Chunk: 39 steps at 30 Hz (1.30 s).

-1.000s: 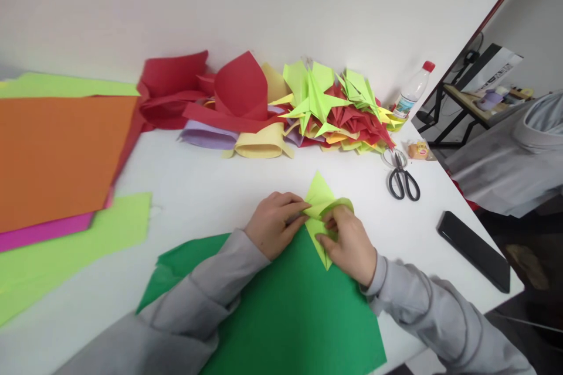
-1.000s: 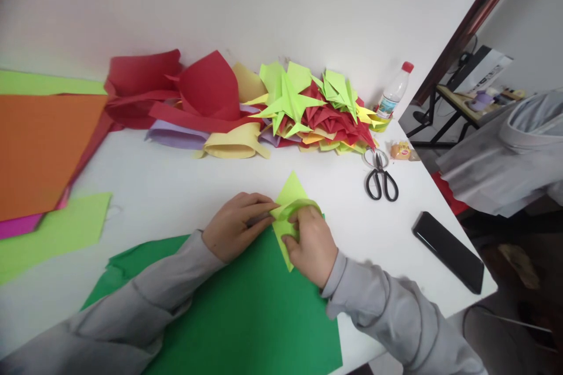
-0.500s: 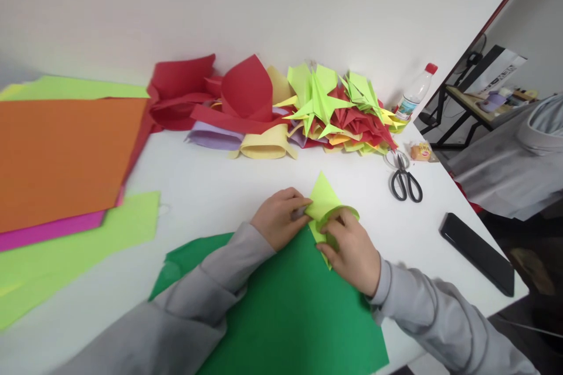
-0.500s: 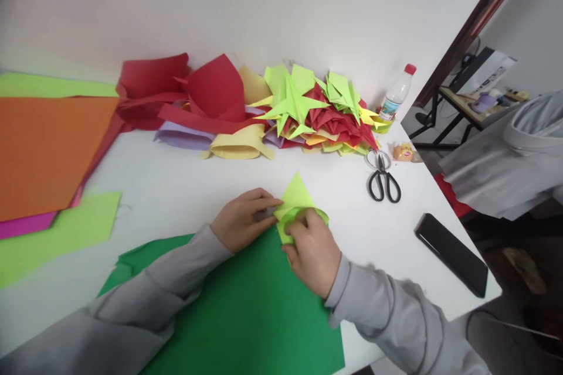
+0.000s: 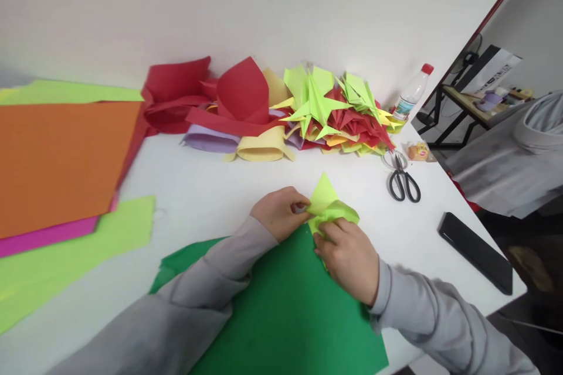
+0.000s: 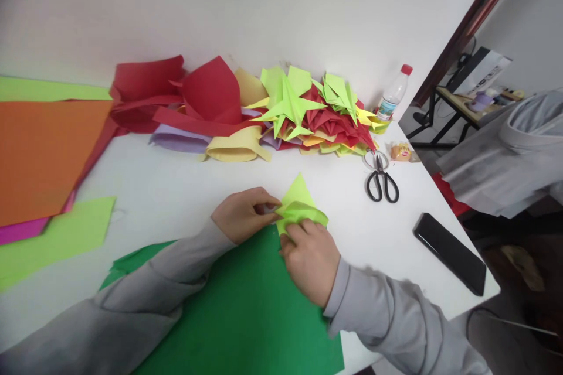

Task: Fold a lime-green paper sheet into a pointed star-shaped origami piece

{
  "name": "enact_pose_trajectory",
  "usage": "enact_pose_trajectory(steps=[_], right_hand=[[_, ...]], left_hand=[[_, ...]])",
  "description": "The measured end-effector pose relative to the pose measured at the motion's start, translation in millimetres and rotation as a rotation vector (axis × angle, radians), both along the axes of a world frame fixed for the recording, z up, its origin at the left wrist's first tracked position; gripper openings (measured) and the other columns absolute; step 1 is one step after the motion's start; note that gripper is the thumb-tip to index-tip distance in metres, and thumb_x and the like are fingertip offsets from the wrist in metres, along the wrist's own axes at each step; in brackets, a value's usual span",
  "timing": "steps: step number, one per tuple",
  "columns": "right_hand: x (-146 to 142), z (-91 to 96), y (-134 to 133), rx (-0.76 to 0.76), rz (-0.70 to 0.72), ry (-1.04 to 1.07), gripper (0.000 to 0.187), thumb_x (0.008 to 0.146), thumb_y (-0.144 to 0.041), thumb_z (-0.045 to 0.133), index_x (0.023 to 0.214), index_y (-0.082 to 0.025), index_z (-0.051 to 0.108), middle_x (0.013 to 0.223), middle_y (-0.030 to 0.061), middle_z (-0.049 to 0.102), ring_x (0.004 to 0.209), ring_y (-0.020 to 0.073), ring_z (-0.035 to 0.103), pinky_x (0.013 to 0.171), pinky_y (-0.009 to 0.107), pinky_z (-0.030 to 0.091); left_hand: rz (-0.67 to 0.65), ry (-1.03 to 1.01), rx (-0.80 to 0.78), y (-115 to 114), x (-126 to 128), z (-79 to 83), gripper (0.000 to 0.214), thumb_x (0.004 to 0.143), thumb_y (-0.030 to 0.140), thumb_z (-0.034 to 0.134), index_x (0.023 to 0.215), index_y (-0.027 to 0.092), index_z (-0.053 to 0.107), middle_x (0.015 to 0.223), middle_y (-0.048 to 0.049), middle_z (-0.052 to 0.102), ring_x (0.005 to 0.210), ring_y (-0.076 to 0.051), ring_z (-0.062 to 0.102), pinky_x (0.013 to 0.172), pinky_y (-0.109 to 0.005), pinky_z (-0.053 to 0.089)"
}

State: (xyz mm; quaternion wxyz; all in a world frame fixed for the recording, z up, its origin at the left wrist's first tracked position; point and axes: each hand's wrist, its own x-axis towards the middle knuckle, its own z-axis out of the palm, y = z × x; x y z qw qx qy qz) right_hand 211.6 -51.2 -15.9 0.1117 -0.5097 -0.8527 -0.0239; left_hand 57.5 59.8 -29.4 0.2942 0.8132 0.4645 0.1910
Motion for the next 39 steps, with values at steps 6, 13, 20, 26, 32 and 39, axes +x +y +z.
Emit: enact_pose_trajectory(steps=[6, 13, 20, 26, 32, 39], right_hand=[[4.5, -8.0, 3.2, 0.16, 0.164, 0.084, 0.021, 0.093, -0.016, 0.049, 0.098, -0.006, 0.066, 0.107, 0.0133, 0.068, 0.1, 0.0255, 0.057, 0.081, 0.038, 0.05], [10.6, -4.6, 6.4, 0.101, 0.278, 0.159, 0.024, 0.092, -0.018, 0.047, 0.086, -0.01, 0.069, 0.105, 0.0103, 0.07, 0.098, 0.0227, 0.061, 0.081, 0.036, 0.051], [10.2, 0.0, 6.2, 0.114, 0.28, 0.176, 0.025, 0.09, -0.018, 0.047, 0.083, -0.008, 0.069, 0.11, 0.0134, 0.069, 0.105, 0.0248, 0.059, 0.087, 0.037, 0.05], [10.2, -1.6, 6.3, 0.086, 0.273, 0.157, 0.024, 0.091, -0.019, 0.047, 0.084, -0.011, 0.069, 0.11, 0.0118, 0.069, 0.103, 0.0244, 0.061, 0.088, 0.038, 0.05], [11.9, -0.8, 5.6, 0.072, 0.27, 0.144, 0.022, 0.09, -0.019, 0.048, 0.087, -0.012, 0.069, 0.109, 0.0111, 0.07, 0.1, 0.0239, 0.063, 0.087, 0.038, 0.05], [11.3, -0.5, 5.0, 0.136, 0.293, 0.144, 0.025, 0.092, -0.019, 0.046, 0.089, -0.01, 0.069, 0.109, 0.0129, 0.07, 0.101, 0.0244, 0.062, 0.088, 0.039, 0.05]], left_hand=[[-0.036, -0.128, -0.003, -0.8, -2.2, -2.9, 0.02, 0.067, 0.027, 0.063, 0.082, 0.016, 0.072, 0.078, -0.0017, 0.063, 0.065, -0.014, 0.056, 0.063, -0.027, 0.045], [-0.316, -0.372, -0.172, 13.2, -14.3, -5.7, 0.022, 0.069, 0.035, 0.066, 0.081, 0.016, 0.069, 0.068, 0.0013, 0.058, 0.057, -0.01, 0.05, 0.054, -0.022, 0.043], [-0.273, -0.294, -0.077, 11.6, -11.8, -11.6, 0.016, 0.071, 0.032, 0.065, 0.071, 0.016, 0.069, 0.058, 0.0037, 0.053, 0.055, -0.01, 0.05, 0.053, -0.021, 0.04], [-0.314, -0.339, -0.103, 14.6, -15.3, -15.8, 0.014, 0.071, 0.03, 0.066, 0.069, 0.016, 0.068, 0.063, 0.0013, 0.058, 0.057, -0.011, 0.053, 0.054, -0.021, 0.042], [-0.418, -0.357, -0.11, 22.1, -26.1, -18.1, 0.02, 0.067, 0.028, 0.069, 0.084, 0.017, 0.07, 0.073, 0.0002, 0.06, 0.065, -0.012, 0.056, 0.059, -0.022, 0.047], [-0.369, -0.3, 0.037, 15.2, -22.2, -19.9, 0.012, 0.075, 0.026, 0.063, 0.069, 0.017, 0.067, 0.064, 0.0014, 0.057, 0.059, -0.01, 0.052, 0.056, -0.02, 0.041]])
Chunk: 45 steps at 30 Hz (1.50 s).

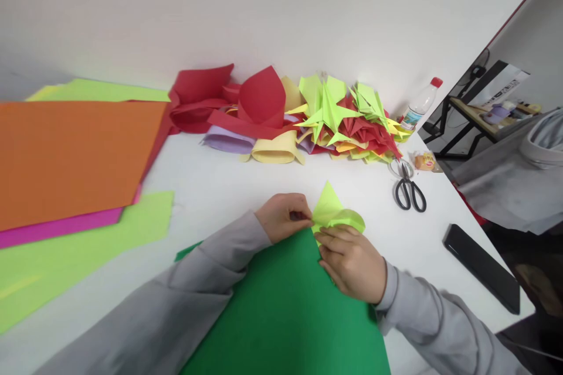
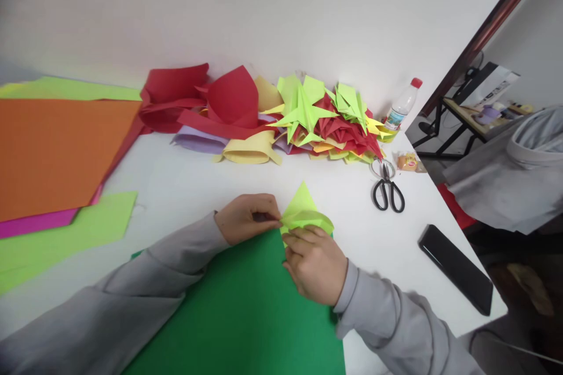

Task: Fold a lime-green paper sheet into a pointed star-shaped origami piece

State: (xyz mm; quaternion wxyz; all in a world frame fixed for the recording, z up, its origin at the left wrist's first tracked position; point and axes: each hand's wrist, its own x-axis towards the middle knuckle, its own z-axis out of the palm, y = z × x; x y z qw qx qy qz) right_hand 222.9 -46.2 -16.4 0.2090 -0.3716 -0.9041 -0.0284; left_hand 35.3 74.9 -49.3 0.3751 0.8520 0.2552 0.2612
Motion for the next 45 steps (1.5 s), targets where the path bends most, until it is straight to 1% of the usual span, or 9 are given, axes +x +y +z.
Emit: enact_pose_trajectory(steps=[7, 13, 18, 28, 31, 35, 38, 41, 45], right_hand=[[-0.1, -2.1, -0.3, 0.014, 0.001, 0.003, 0.022, 0.091, -0.018, 0.048, 0.091, -0.008, 0.068, 0.108, 0.0149, 0.07, 0.102, 0.0252, 0.061, 0.087, 0.039, 0.051], [0.3, -0.4, -0.4, -0.036, -0.002, -0.007, 0.022, 0.091, -0.019, 0.049, 0.091, -0.009, 0.068, 0.108, 0.015, 0.069, 0.097, 0.0245, 0.062, 0.083, 0.039, 0.052], [0.6, -2.0, -0.1, -0.019, -0.006, 0.001, 0.023, 0.091, -0.02, 0.048, 0.09, -0.01, 0.068, 0.108, 0.013, 0.07, 0.096, 0.0239, 0.062, 0.083, 0.038, 0.053], [0.1, -1.5, 0.1, -0.007, 0.001, -0.009, 0.023, 0.092, -0.02, 0.048, 0.09, -0.01, 0.069, 0.108, 0.0125, 0.07, 0.096, 0.024, 0.063, 0.082, 0.037, 0.054], [0.9, -1.9, 0.1, -0.017, 0.0, -0.028, 0.023, 0.092, -0.02, 0.048, 0.09, -0.011, 0.069, 0.108, 0.0122, 0.07, 0.098, 0.0243, 0.063, 0.083, 0.038, 0.054], [2.1, -3.4, -0.1, -0.021, 0.003, -0.033, 0.022, 0.092, -0.02, 0.048, 0.09, -0.011, 0.069, 0.109, 0.0126, 0.07, 0.107, 0.0256, 0.061, 0.086, 0.039, 0.052], [2.4, -3.6, -0.3, -0.058, -0.003, -0.032, 0.021, 0.092, -0.02, 0.049, 0.091, -0.013, 0.068, 0.109, 0.0132, 0.07, 0.102, 0.0237, 0.062, 0.085, 0.038, 0.051], [2.2, -2.6, -0.6, -0.08, -0.009, -0.03, 0.021, 0.092, -0.021, 0.049, 0.092, -0.013, 0.068, 0.109, 0.014, 0.07, 0.089, 0.0217, 0.063, 0.079, 0.037, 0.052], [1.6, -1.5, -0.5, -0.053, -0.003, -0.013, 0.023, 0.092, -0.02, 0.048, 0.089, -0.011, 0.068, 0.106, 0.0139, 0.07, 0.086, 0.0215, 0.063, 0.076, 0.036, 0.051]], left_hand=[[0.056, 0.028, 0.095, -7.1, 4.3, 0.1, 0.021, 0.079, 0.026, 0.057, 0.06, 0.017, 0.061, 0.059, 0.0013, 0.052, 0.061, -0.012, 0.049, 0.058, -0.022, 0.039], [-0.088, -0.003, 0.071, -2.8, -6.2, 8.2, 0.017, 0.082, 0.024, 0.055, 0.084, 0.017, 0.07, 0.076, -0.0027, 0.062, 0.065, -0.012, 0.057, 0.06, -0.021, 0.045], [-0.097, -0.007, 0.197, -3.0, -6.2, 9.8, 0.02, 0.085, 0.021, 0.052, 0.08, 0.016, 0.071, 0.072, -0.0034, 0.062, 0.064, -0.012, 0.057, 0.059, -0.021, 0.045], [-0.12, 0.012, 0.29, -2.3, -5.8, 8.2, 0.024, 0.089, 0.021, 0.047, 0.083, 0.017, 0.069, 0.074, -0.004, 0.062, 0.068, -0.013, 0.057, 0.063, -0.022, 0.046], [-0.109, 0.046, 0.374, -4.3, -1.6, 4.4, 0.026, 0.09, 0.021, 0.043, 0.084, 0.016, 0.067, 0.073, -0.0038, 0.059, 0.067, -0.013, 0.055, 0.062, -0.023, 0.045], [-0.057, 0.12, 0.483, -6.8, 6.3, -3.6, 0.031, 0.092, 0.024, 0.039, 0.071, 0.015, 0.061, 0.069, -0.0037, 0.053, 0.061, -0.014, 0.049, 0.058, -0.026, 0.042], [-0.046, 0.125, 0.467, -7.0, 5.8, -4.1, 0.026, 0.088, 0.024, 0.043, 0.069, 0.016, 0.059, 0.068, -0.0021, 0.051, 0.058, -0.013, 0.048, 0.056, -0.025, 0.041], [-0.069, 0.067, 0.343, -7.0, -0.1, 2.6, 0.014, 0.08, 0.016, 0.047, 0.08, 0.016, 0.061, 0.073, -0.001, 0.054, 0.057, -0.01, 0.049, 0.054, -0.021, 0.041], [-0.079, -0.004, 0.233, -8.4, -4.1, 11.2, 0.017, 0.076, 0.013, 0.047, 0.08, 0.015, 0.064, 0.074, -0.0017, 0.057, 0.055, -0.009, 0.048, 0.051, -0.02, 0.04]])
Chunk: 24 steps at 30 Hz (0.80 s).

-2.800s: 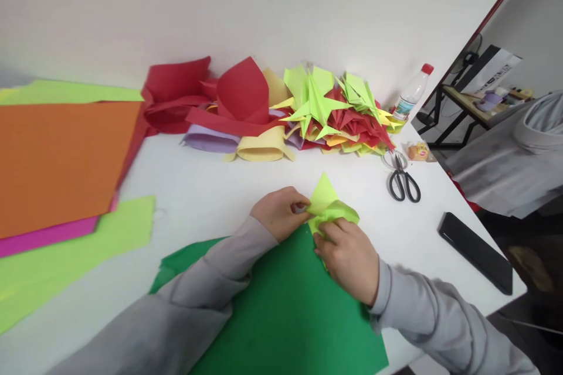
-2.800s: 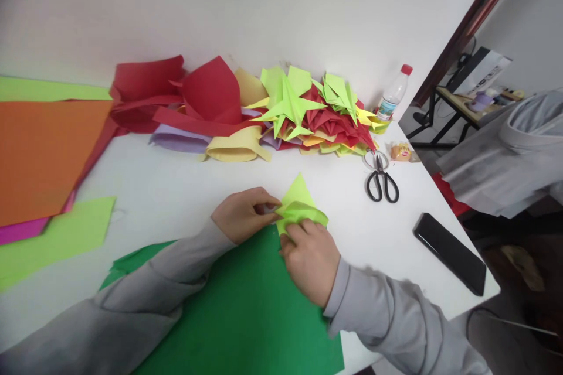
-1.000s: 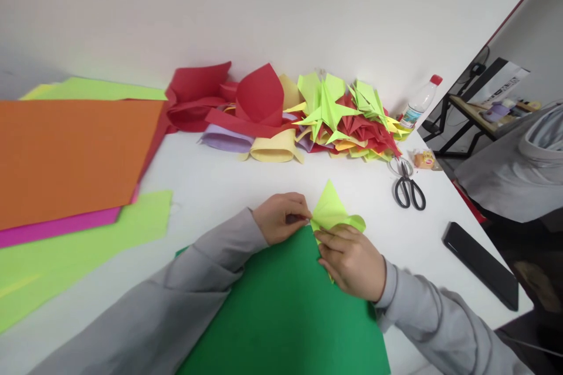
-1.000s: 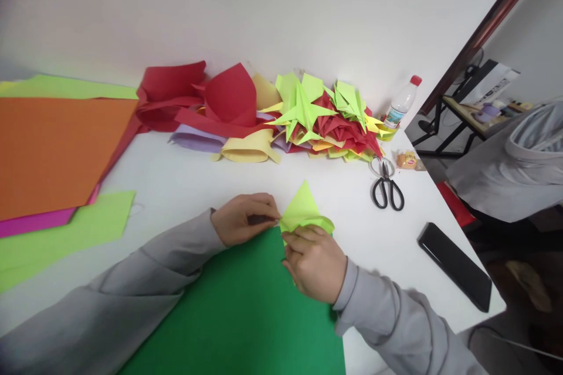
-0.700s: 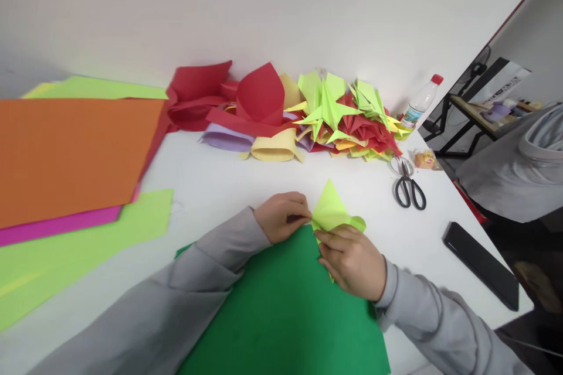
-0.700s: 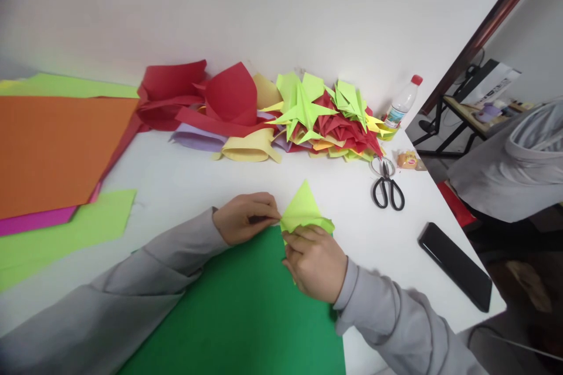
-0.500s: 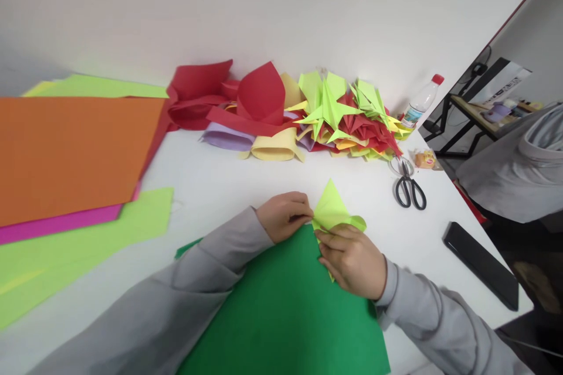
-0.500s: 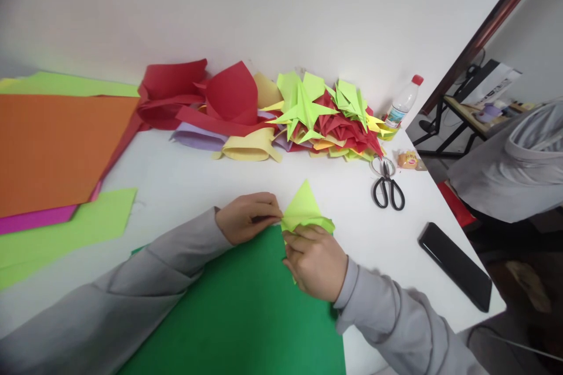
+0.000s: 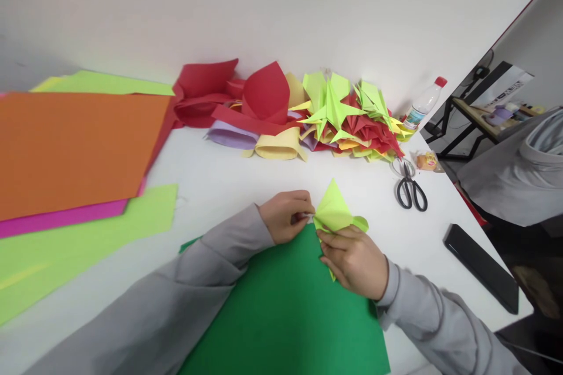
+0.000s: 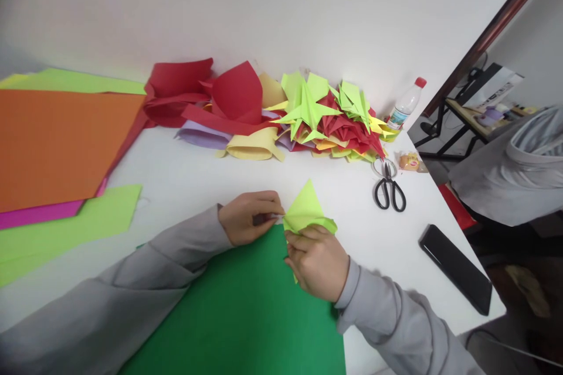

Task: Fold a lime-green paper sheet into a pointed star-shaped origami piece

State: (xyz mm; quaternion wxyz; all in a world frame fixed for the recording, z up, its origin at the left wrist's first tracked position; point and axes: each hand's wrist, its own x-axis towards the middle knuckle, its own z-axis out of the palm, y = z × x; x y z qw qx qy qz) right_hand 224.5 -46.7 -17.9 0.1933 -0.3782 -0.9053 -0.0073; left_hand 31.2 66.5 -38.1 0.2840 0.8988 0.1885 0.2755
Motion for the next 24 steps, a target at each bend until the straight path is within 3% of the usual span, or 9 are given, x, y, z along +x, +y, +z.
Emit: enact_pose_trajectory(steps=[6, 13, 19, 24], right_hand=[[-0.4, -1.4, -0.4, -0.006, 0.0, -0.009, 0.023, 0.093, -0.019, 0.046, 0.09, -0.012, 0.068, 0.107, 0.0142, 0.07, 0.089, 0.0214, 0.062, 0.079, 0.036, 0.051], [-0.8, -1.9, -1.4, 0.024, -0.011, -0.049, 0.023, 0.093, -0.02, 0.048, 0.091, -0.01, 0.069, 0.106, 0.0144, 0.07, 0.08, 0.0201, 0.063, 0.073, 0.036, 0.052], [0.5, -3.7, -1.1, 0.031, 0.018, -0.007, 0.023, 0.093, -0.021, 0.048, 0.092, -0.01, 0.069, 0.11, 0.0123, 0.07, 0.108, 0.0244, 0.06, 0.086, 0.038, 0.052], [0.5, -1.7, -2.6, -0.043, 0.001, -0.063, 0.023, 0.094, -0.021, 0.047, 0.094, -0.012, 0.068, 0.114, 0.0127, 0.068, 0.096, 0.0218, 0.065, 0.082, 0.037, 0.053]], left_hand=[[-0.005, 0.014, 0.05, -1.9, 2.9, -1.8, 0.02, 0.082, 0.016, 0.045, 0.077, 0.016, 0.064, 0.072, -0.0016, 0.056, 0.054, -0.008, 0.047, 0.052, -0.02, 0.04], [0.009, 0.062, 0.255, -3.2, 6.6, -6.1, 0.026, 0.085, 0.013, 0.039, 0.07, 0.016, 0.06, 0.068, -0.002, 0.053, 0.058, -0.011, 0.048, 0.055, -0.023, 0.039], [0.029, 0.075, 0.384, -4.9, 8.2, -9.2, 0.032, 0.092, 0.021, 0.04, 0.065, 0.016, 0.058, 0.066, -0.0029, 0.051, 0.06, -0.014, 0.046, 0.058, -0.026, 0.037], [-0.007, 0.004, 0.363, -3.3, 7.7, -10.6, 0.032, 0.094, 0.022, 0.04, 0.07, 0.016, 0.061, 0.069, -0.0027, 0.054, 0.062, -0.012, 0.05, 0.059, -0.023, 0.039]])
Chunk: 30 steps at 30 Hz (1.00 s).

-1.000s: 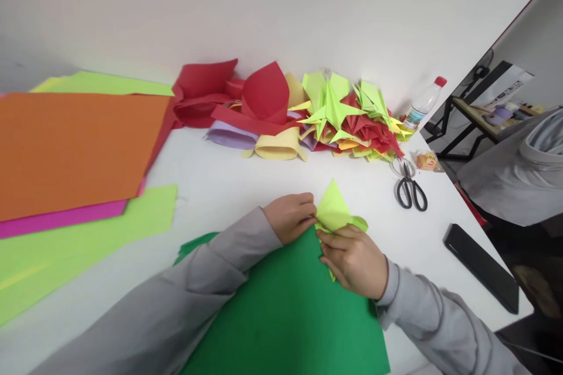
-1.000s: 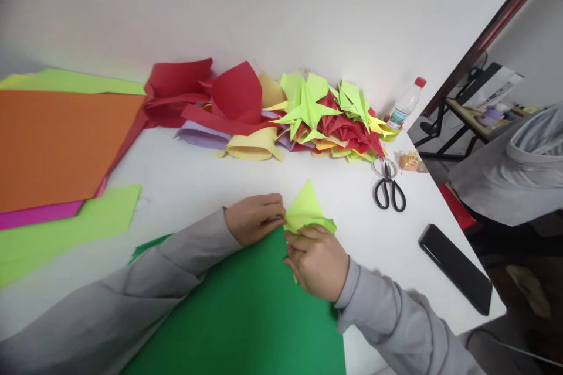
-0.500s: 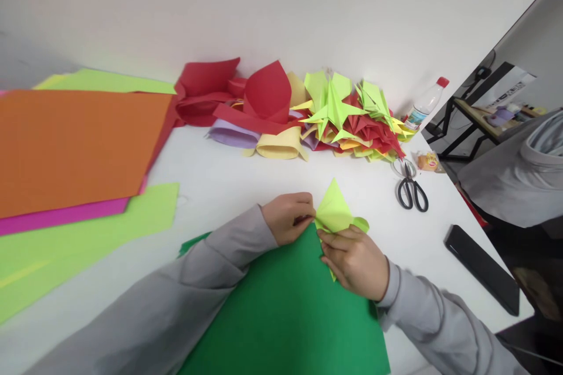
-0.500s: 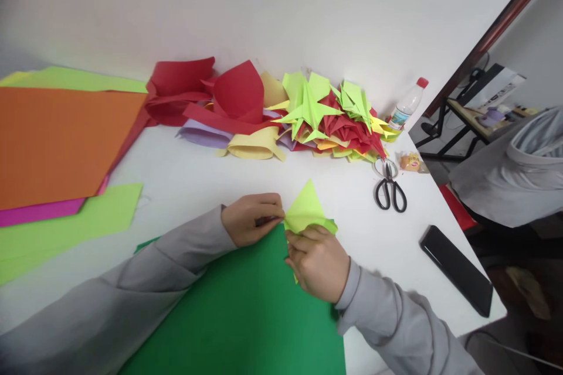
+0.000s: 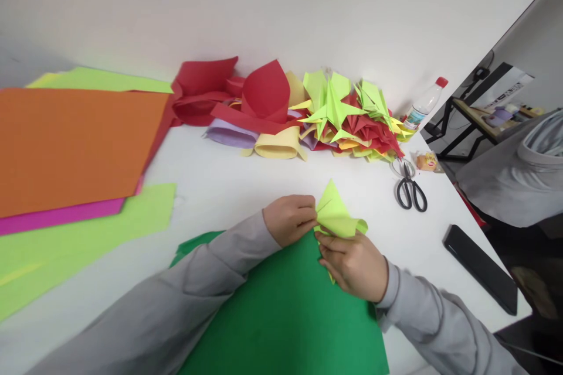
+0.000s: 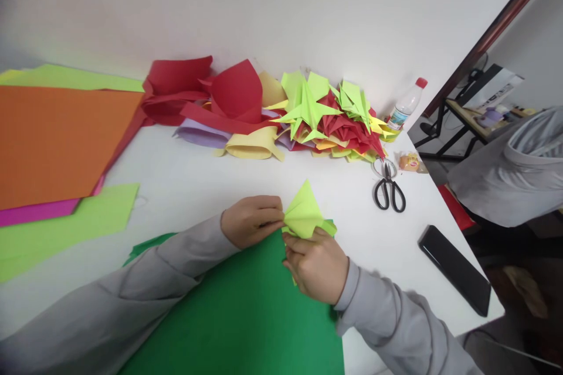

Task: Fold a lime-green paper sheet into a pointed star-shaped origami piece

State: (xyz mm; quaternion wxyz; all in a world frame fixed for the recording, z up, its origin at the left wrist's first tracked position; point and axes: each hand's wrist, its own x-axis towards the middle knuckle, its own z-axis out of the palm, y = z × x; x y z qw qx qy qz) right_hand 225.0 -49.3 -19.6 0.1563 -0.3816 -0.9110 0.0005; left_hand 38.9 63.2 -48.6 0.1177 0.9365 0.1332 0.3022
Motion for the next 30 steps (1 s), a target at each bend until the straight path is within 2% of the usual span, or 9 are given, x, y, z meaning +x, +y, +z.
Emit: enact_pose_trajectory(steps=[4, 9, 13, 17, 21, 30], right_hand=[[-0.7, 1.3, -0.7, 0.006, -0.004, 0.007, 0.024, 0.094, -0.02, 0.046, 0.093, -0.01, 0.068, 0.114, 0.0119, 0.069, 0.092, 0.0214, 0.066, 0.083, 0.037, 0.054], [0.2, -1.7, -0.2, -0.009, 0.004, 0.017, 0.023, 0.094, -0.02, 0.047, 0.094, -0.009, 0.067, 0.114, 0.0132, 0.068, 0.1, 0.022, 0.065, 0.089, 0.037, 0.053], [1.3, -3.2, 0.0, -0.026, 0.007, 0.013, 0.023, 0.094, -0.022, 0.047, 0.094, -0.01, 0.067, 0.116, 0.0146, 0.067, 0.105, 0.0223, 0.063, 0.09, 0.037, 0.053], [0.8, -1.8, -0.1, -0.027, 0.009, 0.03, 0.024, 0.094, -0.02, 0.046, 0.094, -0.009, 0.067, 0.114, 0.0138, 0.068, 0.104, 0.0227, 0.065, 0.093, 0.038, 0.052], [0.3, -1.2, -0.2, -0.022, 0.006, 0.023, 0.024, 0.094, -0.02, 0.046, 0.094, -0.01, 0.067, 0.113, 0.0137, 0.068, 0.103, 0.0229, 0.065, 0.093, 0.037, 0.052], [-1.1, 0.5, 0.4, -0.014, 0.002, 0.031, 0.024, 0.094, -0.02, 0.045, 0.09, -0.013, 0.067, 0.108, 0.0105, 0.07, 0.098, 0.0221, 0.065, 0.089, 0.035, 0.053]], left_hand=[[-0.029, -0.025, -0.08, 1.1, 0.8, -1.4, 0.033, 0.095, 0.025, 0.04, 0.075, 0.016, 0.064, 0.072, -0.0036, 0.058, 0.065, -0.012, 0.054, 0.06, -0.02, 0.042], [-0.023, -0.041, -0.095, 0.2, 1.1, -0.4, 0.032, 0.094, 0.024, 0.042, 0.075, 0.016, 0.066, 0.07, -0.0031, 0.058, 0.063, -0.011, 0.054, 0.058, -0.02, 0.043], [-0.034, -0.073, -0.081, -1.3, 1.8, 2.7, 0.031, 0.095, 0.026, 0.043, 0.077, 0.016, 0.067, 0.071, -0.0038, 0.06, 0.064, -0.011, 0.056, 0.059, -0.019, 0.045], [-0.042, -0.073, -0.077, -3.9, 4.0, 5.0, 0.031, 0.094, 0.023, 0.043, 0.074, 0.016, 0.066, 0.071, -0.0037, 0.061, 0.063, -0.011, 0.057, 0.059, -0.02, 0.047], [-0.036, -0.142, -0.077, -7.8, 6.6, 6.4, 0.028, 0.094, 0.023, 0.043, 0.079, 0.016, 0.066, 0.073, -0.004, 0.062, 0.064, -0.011, 0.058, 0.058, -0.019, 0.048], [-0.054, -0.208, 0.028, -14.2, 11.4, 11.2, 0.03, 0.095, 0.02, 0.041, 0.076, 0.015, 0.063, 0.07, -0.0037, 0.061, 0.061, -0.011, 0.056, 0.055, -0.02, 0.047]])
